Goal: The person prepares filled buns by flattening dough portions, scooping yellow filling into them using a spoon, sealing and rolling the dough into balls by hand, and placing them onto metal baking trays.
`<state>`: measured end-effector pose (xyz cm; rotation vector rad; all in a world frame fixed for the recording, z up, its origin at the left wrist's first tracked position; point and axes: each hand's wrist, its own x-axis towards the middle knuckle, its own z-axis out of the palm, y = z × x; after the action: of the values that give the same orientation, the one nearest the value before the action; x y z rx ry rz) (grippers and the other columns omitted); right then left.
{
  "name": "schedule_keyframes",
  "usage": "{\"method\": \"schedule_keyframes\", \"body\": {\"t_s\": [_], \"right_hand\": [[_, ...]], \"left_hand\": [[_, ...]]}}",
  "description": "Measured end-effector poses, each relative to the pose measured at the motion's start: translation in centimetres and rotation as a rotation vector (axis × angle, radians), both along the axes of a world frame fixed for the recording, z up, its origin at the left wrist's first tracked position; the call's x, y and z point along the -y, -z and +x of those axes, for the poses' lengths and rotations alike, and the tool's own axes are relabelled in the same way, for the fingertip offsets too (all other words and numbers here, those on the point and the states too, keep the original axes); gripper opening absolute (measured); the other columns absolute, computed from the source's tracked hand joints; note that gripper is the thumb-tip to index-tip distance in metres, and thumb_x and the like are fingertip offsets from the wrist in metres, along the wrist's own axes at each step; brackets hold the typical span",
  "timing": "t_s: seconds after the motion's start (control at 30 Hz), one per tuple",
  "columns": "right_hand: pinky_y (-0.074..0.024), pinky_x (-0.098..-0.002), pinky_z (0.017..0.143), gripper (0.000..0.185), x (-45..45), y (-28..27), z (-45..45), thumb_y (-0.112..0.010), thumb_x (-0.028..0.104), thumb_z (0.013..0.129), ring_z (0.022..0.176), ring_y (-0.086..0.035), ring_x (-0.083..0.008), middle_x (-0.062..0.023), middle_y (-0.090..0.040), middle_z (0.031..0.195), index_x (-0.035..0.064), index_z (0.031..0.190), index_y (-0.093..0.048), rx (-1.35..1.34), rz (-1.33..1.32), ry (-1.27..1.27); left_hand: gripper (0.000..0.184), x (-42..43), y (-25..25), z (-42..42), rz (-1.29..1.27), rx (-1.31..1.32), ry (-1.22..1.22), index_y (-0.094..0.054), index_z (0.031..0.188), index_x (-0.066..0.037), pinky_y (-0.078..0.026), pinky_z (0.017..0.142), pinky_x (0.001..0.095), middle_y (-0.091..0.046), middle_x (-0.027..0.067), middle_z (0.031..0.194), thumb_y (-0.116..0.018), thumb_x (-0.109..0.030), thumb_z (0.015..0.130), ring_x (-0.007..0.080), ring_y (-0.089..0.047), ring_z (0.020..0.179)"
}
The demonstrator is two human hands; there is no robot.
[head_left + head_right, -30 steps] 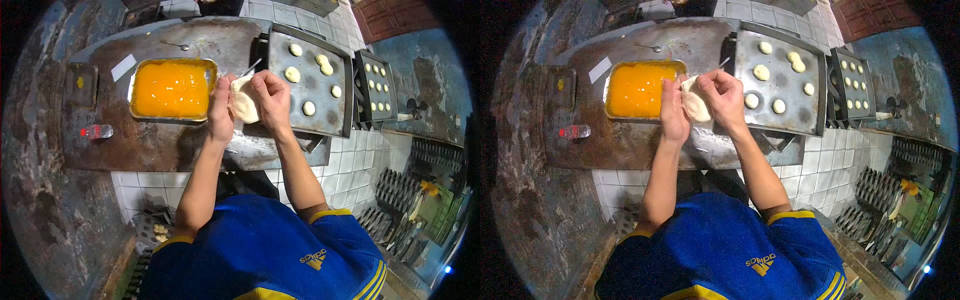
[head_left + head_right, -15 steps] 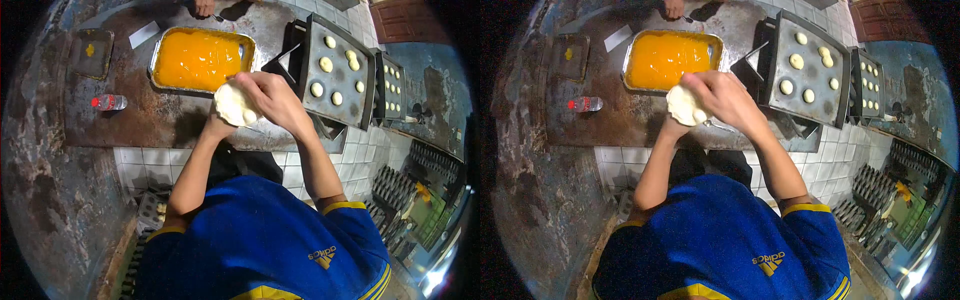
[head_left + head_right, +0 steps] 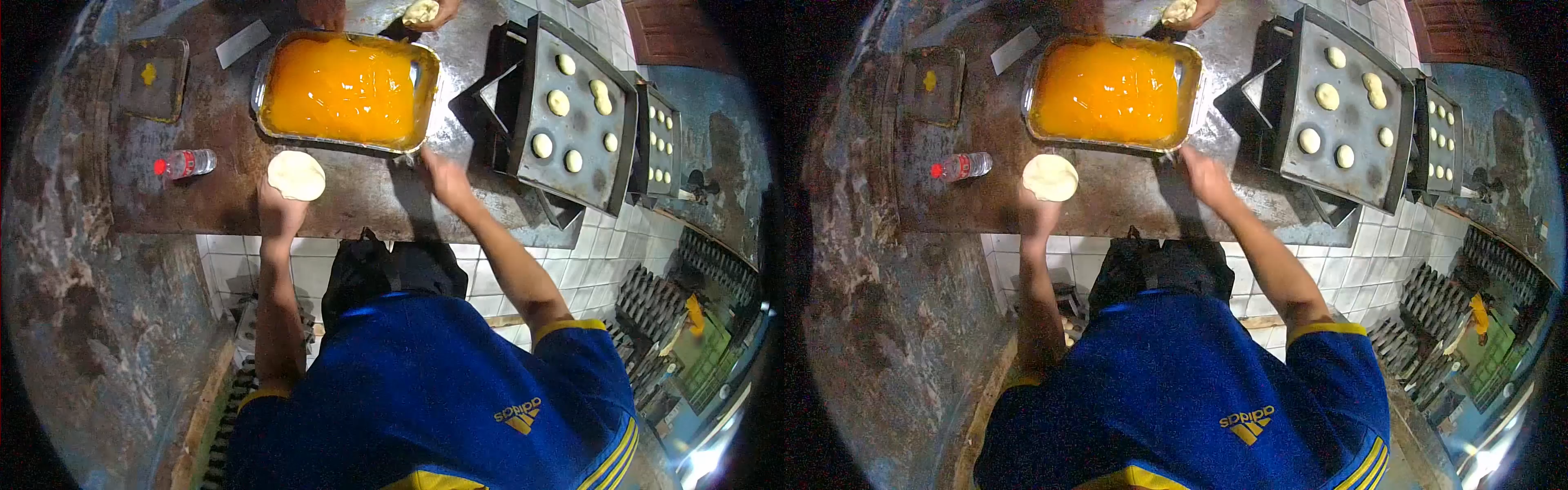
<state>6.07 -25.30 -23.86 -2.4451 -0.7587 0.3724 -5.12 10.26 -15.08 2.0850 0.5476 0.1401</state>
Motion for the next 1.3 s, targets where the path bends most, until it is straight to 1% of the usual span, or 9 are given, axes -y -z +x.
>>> {"method": "schedule_keyframes", "body": {"t_s": [0.1,0.4,0.57,0.73,0.83,0.87,0.97,1.1,1.3], "right_hand": [[-0.0560,-0.0544,0.083,0.022,-6.4,-4.9,8.2,-0.057,0.014,0.104,0.102,-0.068,-0.0455,-0.0244,-0.066,0.110,0.0105,0.125,-0.063,-0.045,-0.037,0.118],[-0.0574,-0.0485,0.094,0.039,-10.2,1.0,15.4,-0.055,0.009,0.097,0.106,-0.069,-0.0410,-0.0190,-0.062,0.123,0.0130,0.134,-0.063,0.359,-0.124,-0.038],[-0.0579,-0.0492,0.094,0.038,-6.2,0.6,10.9,-0.057,0.008,0.094,0.113,-0.068,-0.0413,-0.0220,-0.064,0.125,0.0097,0.131,-0.066,-0.079,-0.040,-0.068],[-0.0517,-0.0312,0.092,0.026,-4.3,-9.5,7.0,-0.059,0.017,0.108,0.099,-0.064,-0.0118,-0.0067,-0.074,0.109,0.0022,0.128,-0.070,-0.628,0.363,-0.046],[-0.0558,-0.0361,0.085,0.027,-4.2,-14.9,3.9,-0.062,0.011,0.104,0.092,-0.069,-0.0169,-0.0090,-0.073,0.112,0.0061,0.129,-0.071,-0.529,0.412,-0.060],[-0.0558,-0.0374,0.085,0.028,-4.7,-16.7,2.9,-0.064,0.009,0.102,0.094,-0.069,-0.0210,-0.0101,-0.071,0.112,0.0077,0.129,-0.071,-0.319,0.459,-0.121],[-0.0539,-0.0451,0.092,0.047,-5.5,-20.3,-0.1,-0.066,0.000,0.090,0.104,-0.065,-0.0357,-0.0119,-0.063,0.107,0.0163,0.133,-0.070,0.030,0.308,-0.169],[-0.0543,-0.0467,0.090,0.055,-3.9,-16.1,-3.2,-0.067,-0.002,0.086,0.104,-0.064,-0.0378,-0.0125,-0.062,0.112,0.0158,0.137,-0.065,0.229,0.279,-0.133],[-0.0511,-0.0477,0.097,0.045,3.5,-0.3,-9.1,-0.073,0.000,0.083,0.115,-0.061,-0.0394,-0.0180,-0.061,0.120,0.0046,0.127,-0.066,-0.248,0.195,0.375]], "left_hand": [[0.052,-0.1,-0.9,-0.3,0.065,-0.023,0.020,-0.066,0.123,0.003,-0.056,0.094,0.0452,-0.072,0.0222,0.117,-0.086,-0.009,0.077,0.0383,-0.071,0.108],[0.038,1.4,-2.3,-1.5,0.005,-0.068,-0.002,-0.068,0.123,0.003,-0.055,0.098,0.0404,-0.074,0.0184,0.118,-0.076,-0.004,0.087,0.0312,-0.072,0.111],[0.038,2.4,-3.8,-0.8,-0.196,-0.051,-0.075,-0.069,0.124,0.002,-0.055,0.097,0.0387,-0.075,0.0169,0.118,-0.076,-0.005,0.088,0.0274,-0.072,0.110],[0.038,2.6,-3.9,2.2,-0.114,-0.096,0.145,-0.073,0.116,0.000,-0.058,0.091,0.0400,-0.078,0.0172,0.108,-0.084,-0.013,0.082,0.0305,-0.076,0.101],[0.040,3.7,-3.7,3.5,-0.066,-0.011,0.290,-0.073,0.119,-0.001,-0.058,0.093,0.0356,-0.079,0.0118,0.109,-0.086,-0.011,0.082,0.0209,-0.075,0.100],[0.038,4.8,-4.6,4.2,-0.110,0.086,0.289,-0.075,0.110,-0.002,-0.059,0.086,0.0403,-0.079,0.0173,0.102,-0.087,-0.018,0.078,0.0318,-0.077,0.095],[0.038,6.5,-7.4,5.3,-0.162,0.142,0.380,-0.075,0.109,-0.001,-0.059,0.085,0.0395,-0.079,0.0163,0.099,-0.088,-0.018,0.078,0.0294,-0.078,0.091],[0.038,6.4,-5.7,5.7,-0.152,0.199,0.385,-0.075,0.108,0.000,-0.059,0.084,0.0386,-0.079,0.0164,0.097,-0.088,-0.017,0.077,0.0288,-0.078,0.090],[0.031,7.1,-5.1,4.8,-0.176,0.096,0.361,-0.076,0.102,0.002,-0.059,0.084,0.0368,-0.080,0.0155,0.098,-0.089,-0.018,0.081,0.0254,-0.078,0.089]]}}
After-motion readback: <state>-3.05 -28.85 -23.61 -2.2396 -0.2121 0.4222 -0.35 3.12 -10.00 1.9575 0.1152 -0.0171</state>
